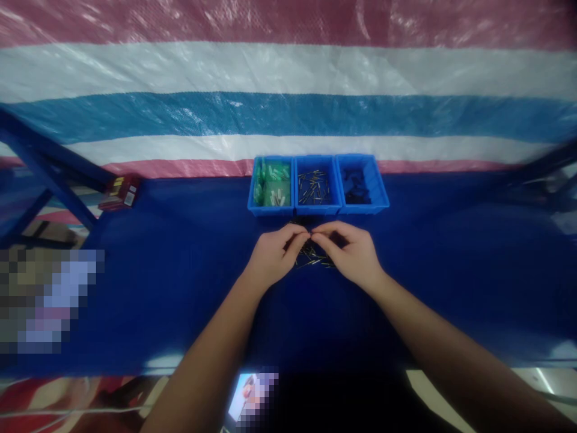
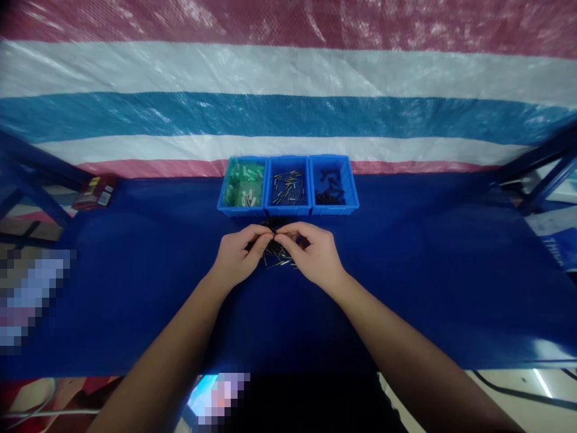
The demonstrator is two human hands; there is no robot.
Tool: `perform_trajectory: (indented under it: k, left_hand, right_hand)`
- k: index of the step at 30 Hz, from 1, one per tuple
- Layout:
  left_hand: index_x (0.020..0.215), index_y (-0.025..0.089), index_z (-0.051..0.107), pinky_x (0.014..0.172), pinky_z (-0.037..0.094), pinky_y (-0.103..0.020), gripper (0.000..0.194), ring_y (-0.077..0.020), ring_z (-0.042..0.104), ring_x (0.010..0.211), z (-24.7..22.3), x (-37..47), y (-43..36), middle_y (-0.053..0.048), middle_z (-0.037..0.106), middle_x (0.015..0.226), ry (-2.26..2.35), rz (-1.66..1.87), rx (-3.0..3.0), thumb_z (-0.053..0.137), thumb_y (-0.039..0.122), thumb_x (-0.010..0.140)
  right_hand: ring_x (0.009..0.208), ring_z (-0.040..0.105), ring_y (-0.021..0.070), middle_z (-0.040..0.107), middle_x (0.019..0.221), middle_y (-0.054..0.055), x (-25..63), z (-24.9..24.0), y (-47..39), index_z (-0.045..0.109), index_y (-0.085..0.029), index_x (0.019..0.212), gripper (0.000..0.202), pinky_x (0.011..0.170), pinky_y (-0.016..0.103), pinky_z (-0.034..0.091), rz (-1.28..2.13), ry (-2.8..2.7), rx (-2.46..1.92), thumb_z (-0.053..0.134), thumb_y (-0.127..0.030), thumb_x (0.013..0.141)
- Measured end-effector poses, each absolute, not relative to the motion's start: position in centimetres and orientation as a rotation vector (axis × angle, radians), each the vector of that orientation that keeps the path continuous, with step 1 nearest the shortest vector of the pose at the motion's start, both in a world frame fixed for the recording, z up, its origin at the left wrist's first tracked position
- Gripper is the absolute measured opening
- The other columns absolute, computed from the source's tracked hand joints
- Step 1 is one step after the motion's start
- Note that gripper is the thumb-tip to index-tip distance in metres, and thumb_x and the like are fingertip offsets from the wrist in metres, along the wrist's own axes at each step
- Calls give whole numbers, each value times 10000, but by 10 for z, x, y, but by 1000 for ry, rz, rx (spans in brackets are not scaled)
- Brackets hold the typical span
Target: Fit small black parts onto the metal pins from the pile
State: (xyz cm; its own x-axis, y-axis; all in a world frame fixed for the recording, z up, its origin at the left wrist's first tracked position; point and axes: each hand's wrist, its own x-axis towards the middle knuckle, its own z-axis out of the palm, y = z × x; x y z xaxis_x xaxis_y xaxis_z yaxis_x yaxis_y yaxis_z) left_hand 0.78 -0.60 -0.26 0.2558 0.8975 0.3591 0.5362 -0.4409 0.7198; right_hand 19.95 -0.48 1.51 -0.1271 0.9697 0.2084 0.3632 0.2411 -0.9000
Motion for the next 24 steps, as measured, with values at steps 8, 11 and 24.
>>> perform_trajectory:
  k: [8, 11, 24]
  left_hand:
    - [991, 204, 699, 621, 492, -216, 207, -109, 663, 655, -1, 9, -7, -5, 744, 831, 1276, 1049, 2062, 560, 357, 977]
    - [1069, 213, 688, 632, 515, -206, 200, -111, 683, 675, -1, 9, -8, -7, 755, 862, 1276, 1058, 2025, 577, 344, 968]
    - [957, 194, 680, 569, 451, -206, 244, -96, 631, 587, -2, 7, -6, 19, 697, 705, 1330, 1042, 2060, 512, 365, 1002]
  right_hand:
    - [675, 677, 162, 766, 775, 25, 200, 17, -5, 759, -207, 817, 143, 617, 289, 516, 875, -1648, -1309, 714, -332, 871]
    - [628, 660, 151, 753, 719, 20, 201, 16, -5, 747, -205, 746, 227, 592, 279, 497, 870, -1665, -1328, 689, -371, 890]
    - [709, 691, 169, 765, 815, 35, 200, 15, -6, 759, -205, 934, 153, 651, 300, 541, 936, -1636, -1243, 700, -335, 878]
